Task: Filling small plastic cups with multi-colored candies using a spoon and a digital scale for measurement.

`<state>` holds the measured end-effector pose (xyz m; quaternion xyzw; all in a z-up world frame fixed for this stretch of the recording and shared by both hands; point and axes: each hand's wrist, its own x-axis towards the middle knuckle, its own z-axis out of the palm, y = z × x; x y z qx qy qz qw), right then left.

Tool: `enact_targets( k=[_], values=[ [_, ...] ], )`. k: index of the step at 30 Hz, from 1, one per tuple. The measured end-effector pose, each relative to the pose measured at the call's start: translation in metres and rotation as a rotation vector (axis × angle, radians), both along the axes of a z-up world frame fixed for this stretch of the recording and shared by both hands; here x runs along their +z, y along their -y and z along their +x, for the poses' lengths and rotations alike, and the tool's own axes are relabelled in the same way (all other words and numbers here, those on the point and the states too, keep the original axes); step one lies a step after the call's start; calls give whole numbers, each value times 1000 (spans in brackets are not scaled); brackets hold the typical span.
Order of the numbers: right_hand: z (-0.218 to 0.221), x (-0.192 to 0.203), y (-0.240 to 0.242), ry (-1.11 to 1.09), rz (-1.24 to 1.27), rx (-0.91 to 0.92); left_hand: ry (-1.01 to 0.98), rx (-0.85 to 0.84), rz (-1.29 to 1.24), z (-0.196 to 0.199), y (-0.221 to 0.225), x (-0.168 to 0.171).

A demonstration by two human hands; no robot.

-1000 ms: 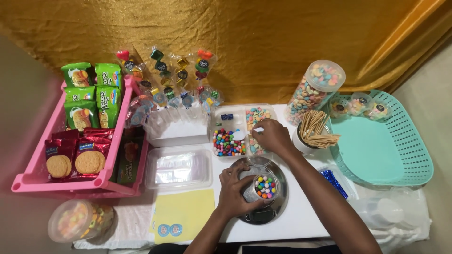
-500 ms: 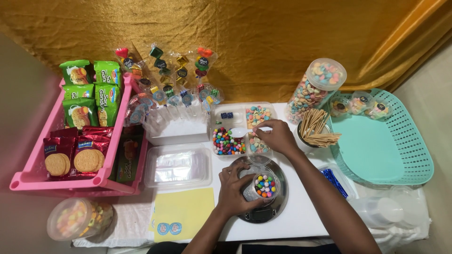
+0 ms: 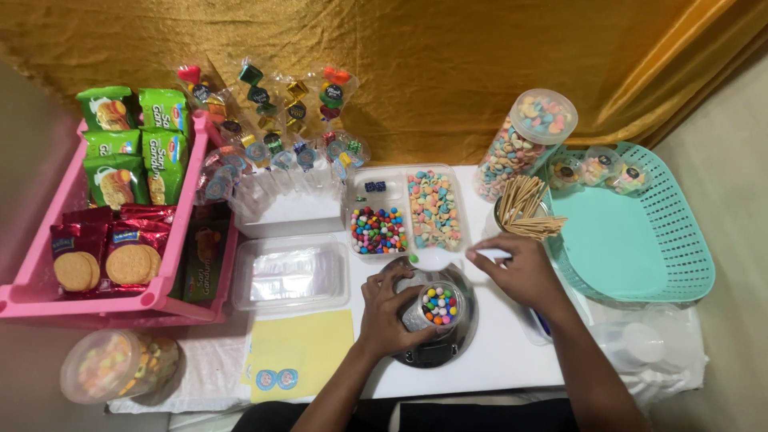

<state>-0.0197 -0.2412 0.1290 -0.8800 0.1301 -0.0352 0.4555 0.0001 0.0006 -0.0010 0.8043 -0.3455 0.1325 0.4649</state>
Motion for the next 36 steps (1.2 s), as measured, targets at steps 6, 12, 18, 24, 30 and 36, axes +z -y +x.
enact_targets(
  k=[6, 12, 18, 24, 30, 36],
  values=[
    [-39, 1, 3, -46, -40, -68, -127, 13, -50, 0, 2, 9],
    [-50, 9, -3, -142, -142, -89, -106, 27, -36, 0, 3, 3],
    [-58, 8, -9, -169, -313, -38, -164, -2, -7, 0, 1, 12],
    [-65, 5, -17, -136, -558, 36, -116, 8, -5, 0, 2, 4],
    [-78, -28, -26, 176, -760, -30, -6, -13, 14, 1, 0, -6],
    [-81, -27, -29, 310, -818, -6, 0, -4, 30, 1, 0, -9]
  ],
)
